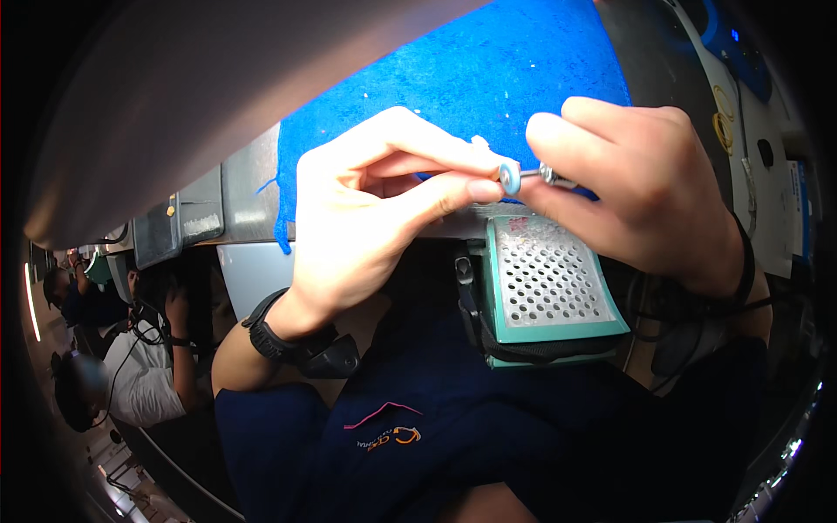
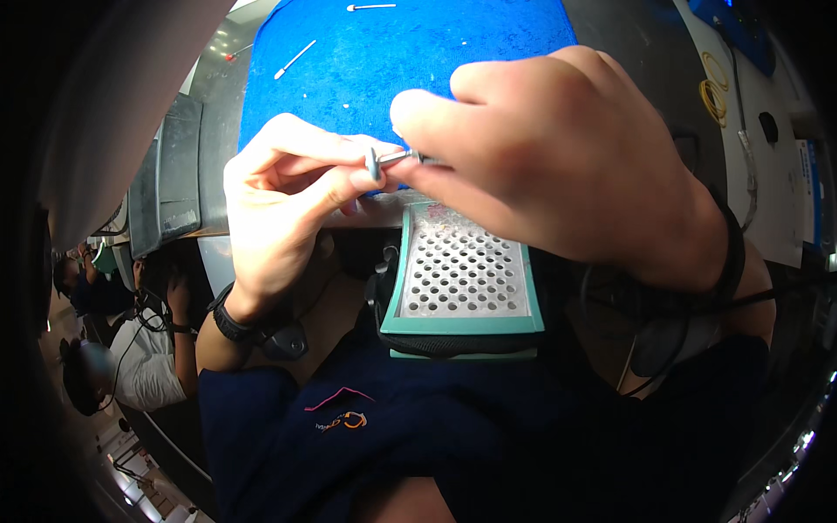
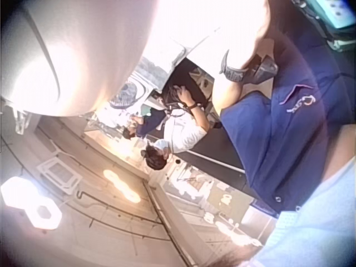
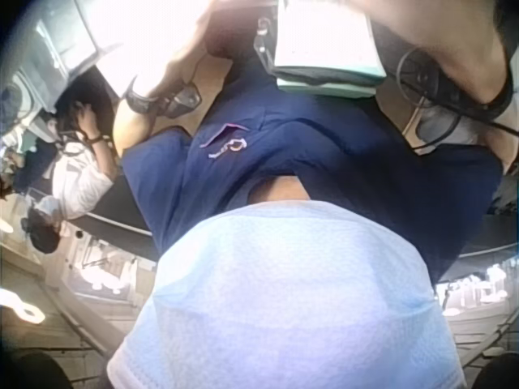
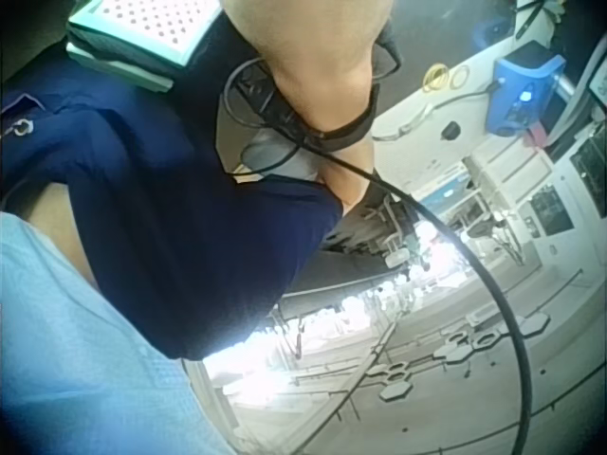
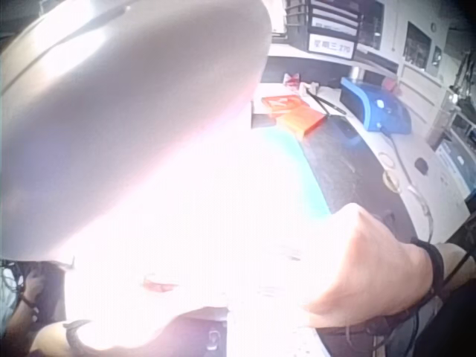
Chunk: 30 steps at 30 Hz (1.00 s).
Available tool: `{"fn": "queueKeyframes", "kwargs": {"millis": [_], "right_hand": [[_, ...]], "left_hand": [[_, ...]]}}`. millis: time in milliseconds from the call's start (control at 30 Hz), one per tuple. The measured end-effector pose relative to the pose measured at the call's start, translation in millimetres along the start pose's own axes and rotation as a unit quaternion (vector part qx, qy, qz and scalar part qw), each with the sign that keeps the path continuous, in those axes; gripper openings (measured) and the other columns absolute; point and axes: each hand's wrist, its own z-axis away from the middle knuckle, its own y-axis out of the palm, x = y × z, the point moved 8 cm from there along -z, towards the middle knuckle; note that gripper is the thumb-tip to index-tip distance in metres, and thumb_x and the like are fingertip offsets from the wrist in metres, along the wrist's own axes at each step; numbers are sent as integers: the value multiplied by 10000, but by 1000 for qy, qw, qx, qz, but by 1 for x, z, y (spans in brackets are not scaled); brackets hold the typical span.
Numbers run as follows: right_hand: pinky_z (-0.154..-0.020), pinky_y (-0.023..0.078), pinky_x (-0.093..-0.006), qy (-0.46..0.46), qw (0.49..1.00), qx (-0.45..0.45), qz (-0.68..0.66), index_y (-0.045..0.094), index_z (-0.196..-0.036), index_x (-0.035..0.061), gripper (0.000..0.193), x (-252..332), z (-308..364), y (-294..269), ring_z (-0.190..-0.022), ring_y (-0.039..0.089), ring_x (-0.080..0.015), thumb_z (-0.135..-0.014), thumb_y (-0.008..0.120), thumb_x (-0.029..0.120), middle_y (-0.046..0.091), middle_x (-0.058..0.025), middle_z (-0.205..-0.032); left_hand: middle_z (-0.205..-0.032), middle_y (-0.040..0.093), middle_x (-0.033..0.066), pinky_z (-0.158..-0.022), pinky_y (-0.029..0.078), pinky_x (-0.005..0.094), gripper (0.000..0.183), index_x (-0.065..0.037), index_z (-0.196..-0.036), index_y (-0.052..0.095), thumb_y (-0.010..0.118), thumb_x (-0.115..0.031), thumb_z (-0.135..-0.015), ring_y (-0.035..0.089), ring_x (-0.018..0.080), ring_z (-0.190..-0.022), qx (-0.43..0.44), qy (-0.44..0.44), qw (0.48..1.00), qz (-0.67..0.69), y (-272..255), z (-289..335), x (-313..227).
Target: Polishing small dental prosthetic pieces using a hand-held rotary tool at a lab workbench.
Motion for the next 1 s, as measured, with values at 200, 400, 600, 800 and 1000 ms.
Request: {"fn": "queueKeyframes", "kwargs": {"millis": [200, 400, 600, 800, 1000], "right_hand": [[-468, 392, -362, 8, 1000, -3, -1, 641, -901, 35, 279, -2, -2, 2, -540, 539, -240, -728, 840, 124, 502, -67, -691], [-464, 385, -357, -5, 1000, 7, 5, 639, -891, 38, 274, 2, -3, 7, -540, 542, -240, -718, 838, 115, 504, -65, -689], [-471, 391, -367, -5, 1000, 9, -11, 633, -900, 34, 283, 2, -4, 9, -539, 535, -251, -733, 843, 124, 503, -68, -686], [-478, 392, -373, -5, 999, -26, -23, 621, -910, 25, 297, -3, -8, 6, -543, 537, -262, -758, 847, 144, 516, -80, -686], [-473, 388, -366, -15, 1000, 8, -17, 622, -917, 22, 286, 4, -9, 10, -540, 537, -251, -759, 834, 130, 505, -81, -685]], "left_hand": [[-1011, 759, 166, -806, 602, 277, 166, 33, -1027, 682, 713, 117, -887, 744, 183, -935, 3, 7, 999, -36, -1, 0, -3], [-1002, 760, 190, -709, 610, 255, 160, 29, -1028, 647, 691, 116, -901, 751, 184, -900, 6, 10, 999, -33, -5, 0, -1], [-1023, 757, 180, -812, 610, 290, 167, 36, -1016, 682, 723, 117, -876, 749, 198, -940, -11, 0, 1000, 1, -9, 2, 4], [-1009, 757, 136, -908, 604, 310, 188, 39, -1010, 726, 776, 105, -840, 743, 194, -961, -5, 6, 1000, -16, -13, 0, 2], [-1001, 755, 136, -901, 610, 311, 187, 43, -1004, 727, 783, 101, -836, 744, 197, -961, 2, 4, 1000, -9, -12, 1, 1]]}}
